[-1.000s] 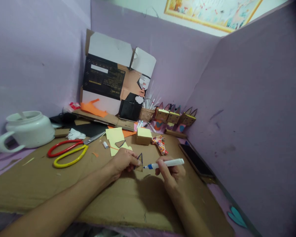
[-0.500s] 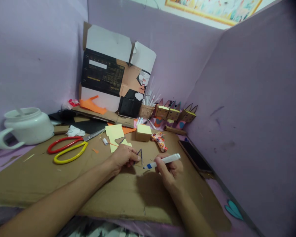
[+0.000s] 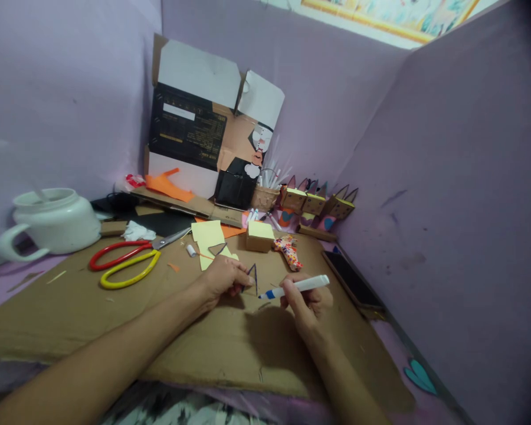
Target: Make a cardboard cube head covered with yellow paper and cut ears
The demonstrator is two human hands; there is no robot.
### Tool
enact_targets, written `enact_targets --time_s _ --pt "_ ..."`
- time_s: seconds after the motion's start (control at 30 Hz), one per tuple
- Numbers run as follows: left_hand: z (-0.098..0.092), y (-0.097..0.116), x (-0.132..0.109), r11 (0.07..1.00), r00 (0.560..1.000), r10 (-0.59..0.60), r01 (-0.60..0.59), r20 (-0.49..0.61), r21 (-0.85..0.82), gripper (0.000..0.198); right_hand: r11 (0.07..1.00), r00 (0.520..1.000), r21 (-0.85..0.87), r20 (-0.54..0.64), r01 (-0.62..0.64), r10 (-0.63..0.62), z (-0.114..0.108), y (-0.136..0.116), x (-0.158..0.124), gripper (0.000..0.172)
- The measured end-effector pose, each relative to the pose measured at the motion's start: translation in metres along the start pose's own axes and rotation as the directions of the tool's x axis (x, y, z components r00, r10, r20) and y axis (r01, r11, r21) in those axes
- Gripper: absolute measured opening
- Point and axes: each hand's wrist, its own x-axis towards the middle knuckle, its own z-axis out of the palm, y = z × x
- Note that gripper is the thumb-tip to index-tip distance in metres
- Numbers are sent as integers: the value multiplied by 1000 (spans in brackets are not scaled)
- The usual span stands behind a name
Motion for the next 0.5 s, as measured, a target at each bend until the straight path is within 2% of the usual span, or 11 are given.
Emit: enact_targets --time_s 0.13,0.3,0.5 --pt "0 1 -1 1000 1000 0 -1 7 12 10 998 997 61 -68 23 -19 0 -1 1 19" --pt "0 3 -3 1000 1000 2 -2 15 22 7 996 999 81 -23 50 -48 0 7 -1 11" --pt "1 4 -5 999 1000 7 -8 19 38 4 995 998 73 9 63 -63 2 11 -1 11"
